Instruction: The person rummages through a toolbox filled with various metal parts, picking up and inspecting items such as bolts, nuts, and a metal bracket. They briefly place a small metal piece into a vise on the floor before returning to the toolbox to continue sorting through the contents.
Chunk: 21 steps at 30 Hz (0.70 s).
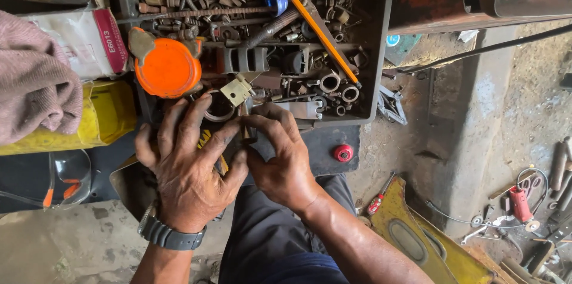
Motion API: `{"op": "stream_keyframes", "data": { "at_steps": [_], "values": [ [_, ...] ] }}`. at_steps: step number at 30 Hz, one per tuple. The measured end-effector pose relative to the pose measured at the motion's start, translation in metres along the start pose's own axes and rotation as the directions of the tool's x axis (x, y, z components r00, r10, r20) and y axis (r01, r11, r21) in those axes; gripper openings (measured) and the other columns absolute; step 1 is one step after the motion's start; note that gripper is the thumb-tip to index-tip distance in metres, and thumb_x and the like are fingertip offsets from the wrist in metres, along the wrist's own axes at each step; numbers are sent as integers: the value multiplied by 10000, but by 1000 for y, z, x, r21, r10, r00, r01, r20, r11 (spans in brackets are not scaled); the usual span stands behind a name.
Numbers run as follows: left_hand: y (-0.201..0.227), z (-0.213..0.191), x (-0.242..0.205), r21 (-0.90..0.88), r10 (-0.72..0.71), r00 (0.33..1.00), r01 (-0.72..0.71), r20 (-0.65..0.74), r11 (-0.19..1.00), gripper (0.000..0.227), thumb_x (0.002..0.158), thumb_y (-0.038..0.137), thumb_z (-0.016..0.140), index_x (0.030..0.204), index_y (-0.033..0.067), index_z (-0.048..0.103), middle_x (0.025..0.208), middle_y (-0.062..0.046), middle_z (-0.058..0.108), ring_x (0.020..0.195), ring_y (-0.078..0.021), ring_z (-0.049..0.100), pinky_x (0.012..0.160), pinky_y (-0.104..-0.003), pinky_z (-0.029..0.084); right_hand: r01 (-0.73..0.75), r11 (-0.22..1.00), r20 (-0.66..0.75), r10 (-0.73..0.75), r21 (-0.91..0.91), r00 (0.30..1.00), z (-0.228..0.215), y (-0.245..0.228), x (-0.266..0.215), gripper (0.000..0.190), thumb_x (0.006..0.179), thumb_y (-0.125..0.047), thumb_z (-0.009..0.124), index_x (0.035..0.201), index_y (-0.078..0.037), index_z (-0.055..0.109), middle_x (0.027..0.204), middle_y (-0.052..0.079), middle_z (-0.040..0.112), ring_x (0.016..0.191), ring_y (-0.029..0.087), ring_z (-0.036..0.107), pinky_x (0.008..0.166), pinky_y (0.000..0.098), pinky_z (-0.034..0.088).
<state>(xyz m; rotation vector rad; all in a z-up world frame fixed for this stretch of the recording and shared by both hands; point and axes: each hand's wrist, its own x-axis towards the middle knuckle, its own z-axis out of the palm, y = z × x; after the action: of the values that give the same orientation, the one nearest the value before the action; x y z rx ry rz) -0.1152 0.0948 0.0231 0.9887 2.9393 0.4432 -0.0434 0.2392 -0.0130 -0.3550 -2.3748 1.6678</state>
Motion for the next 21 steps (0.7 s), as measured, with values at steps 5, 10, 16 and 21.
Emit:
{"op": "stream_keyframes", "data": {
  "at_steps": [5, 10, 16, 21],
  "values": [
    [3, 5, -1, 56, -72, 997, 72, 2, 996, 364, 930, 424, 779, 1275, 308, 786, 1469, -28, 653, 1367, -323, 535, 1104, -557, 269, -191, 726, 127, 143, 660, 982, -2, -11, -2, 589, 852, 217, 326, 1341, -19, 554, 1468, 165, 512, 1407, 310, 559, 1239, 439, 536],
    [8, 8, 3, 119, -88, 996, 91, -31, 989, 239, 976, 362, 745, 1200, 290, 786, 1380, -24, 701, 1302, -311, 589, 1053, -526, 330, -277, 911, 25, 283, 306, 959, -30, -7, -15, 431, 989, 11, 536, 1417, -8, 492, 1207, 137, 660, 1069, 240, 697, 940, 339, 629],
    [9, 7, 6, 122, -87, 995, 93, -48, 988, 152, 1036, 391, 732, 1137, 291, 786, 1256, 24, 727, 1262, -294, 601, 1056, -523, 347, -522, 853, 69, 521, -11, 851, -51, 12, -21, 784, 957, -102, 623, 1628, -54, 221, 558, -32, 540, 423, 97, 435, 403, 306, 410],
    [9, 7, 8, 128, -90, 995, 96, -48, 987, 153, 1037, 403, 729, 1122, 291, 791, 1189, 57, 735, 1238, -274, 600, 1054, -512, 335, -523, 851, 167, 510, 43, 844, -32, 5, -30, 832, 962, -127, 665, 1628, -57, 171, 661, 22, 671, 477, 135, 579, 481, 323, 513]
  ]
}}
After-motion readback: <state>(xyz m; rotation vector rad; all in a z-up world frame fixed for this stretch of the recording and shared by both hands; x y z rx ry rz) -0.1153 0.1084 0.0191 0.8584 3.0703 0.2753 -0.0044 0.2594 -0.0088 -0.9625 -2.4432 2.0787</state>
